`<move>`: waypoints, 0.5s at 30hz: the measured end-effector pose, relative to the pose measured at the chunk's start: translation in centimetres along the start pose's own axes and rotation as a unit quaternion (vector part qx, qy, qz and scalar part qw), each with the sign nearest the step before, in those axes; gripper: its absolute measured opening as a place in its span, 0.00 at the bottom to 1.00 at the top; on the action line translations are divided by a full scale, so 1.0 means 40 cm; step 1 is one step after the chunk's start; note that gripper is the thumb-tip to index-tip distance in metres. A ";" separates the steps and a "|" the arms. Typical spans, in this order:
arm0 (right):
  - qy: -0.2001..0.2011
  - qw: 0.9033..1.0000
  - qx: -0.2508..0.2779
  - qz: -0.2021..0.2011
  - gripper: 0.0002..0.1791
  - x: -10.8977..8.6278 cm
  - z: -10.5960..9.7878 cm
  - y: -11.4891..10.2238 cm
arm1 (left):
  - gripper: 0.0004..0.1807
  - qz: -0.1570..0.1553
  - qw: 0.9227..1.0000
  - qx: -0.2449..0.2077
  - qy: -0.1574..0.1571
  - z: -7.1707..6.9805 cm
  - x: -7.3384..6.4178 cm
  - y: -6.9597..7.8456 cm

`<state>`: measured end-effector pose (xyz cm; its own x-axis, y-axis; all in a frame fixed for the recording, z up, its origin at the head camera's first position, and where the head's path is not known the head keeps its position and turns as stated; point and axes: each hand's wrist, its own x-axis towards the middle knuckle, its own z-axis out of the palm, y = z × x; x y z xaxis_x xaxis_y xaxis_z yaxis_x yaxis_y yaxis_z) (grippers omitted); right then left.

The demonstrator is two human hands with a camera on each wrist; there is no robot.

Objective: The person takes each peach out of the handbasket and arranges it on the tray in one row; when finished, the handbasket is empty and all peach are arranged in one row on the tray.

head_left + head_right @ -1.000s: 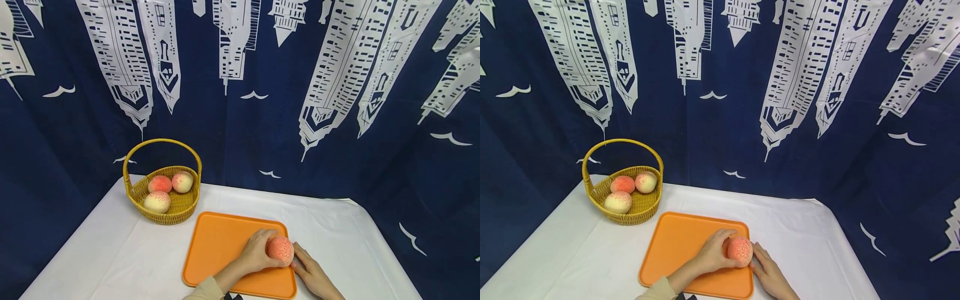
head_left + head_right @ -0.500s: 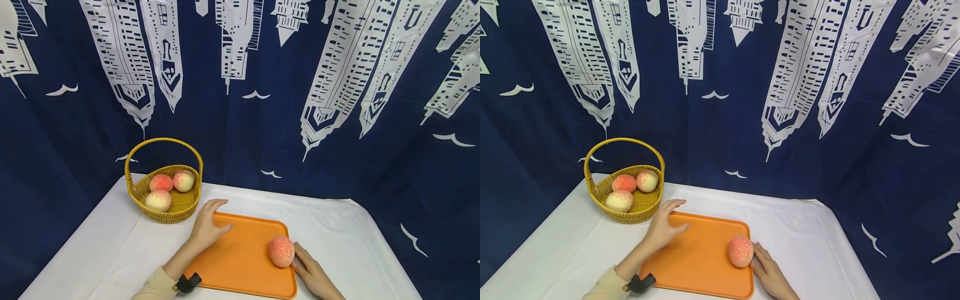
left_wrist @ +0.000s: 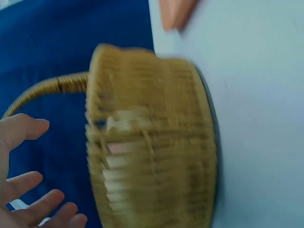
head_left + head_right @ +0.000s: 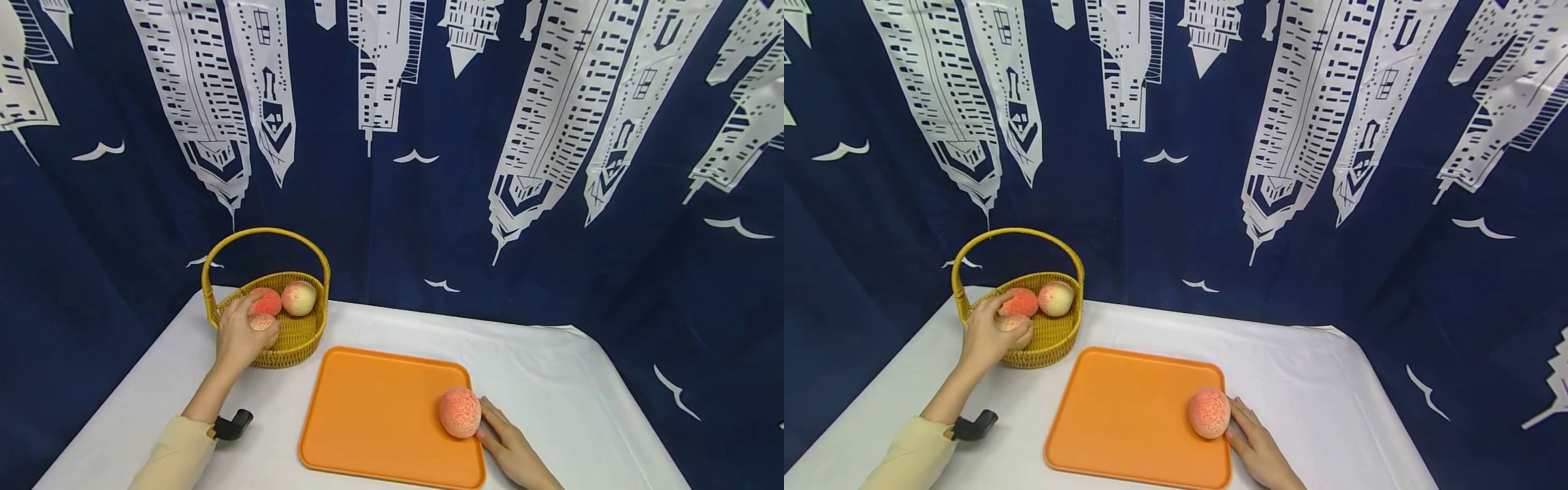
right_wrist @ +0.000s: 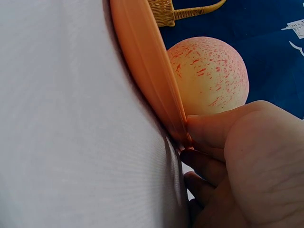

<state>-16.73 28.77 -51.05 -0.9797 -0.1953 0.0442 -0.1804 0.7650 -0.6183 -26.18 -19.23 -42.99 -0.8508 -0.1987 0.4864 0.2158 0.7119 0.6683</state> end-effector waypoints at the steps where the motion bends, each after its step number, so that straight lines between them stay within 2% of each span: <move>1: 0.000 1.000 0.000 -0.001 0.30 0.000 0.000 0.000 | 0.36 -0.009 1.000 0.011 -0.005 -0.006 0.004 -0.010; 8: -0.007 1.000 0.006 0.003 0.31 0.003 -0.001 -0.002 | 0.41 -0.065 0.993 0.069 -0.064 -0.016 0.013 -0.053; 15: -0.018 1.000 0.010 0.007 0.32 0.002 -0.004 -0.003 | 0.42 -0.074 0.988 0.101 -0.092 0.006 0.013 -0.073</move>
<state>-16.78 28.77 -50.87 -0.9784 -0.2065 0.0066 -0.1637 0.7550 -0.6350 -27.35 -21.25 -44.82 -0.9429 -0.1976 0.2681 -0.0016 0.8077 0.5896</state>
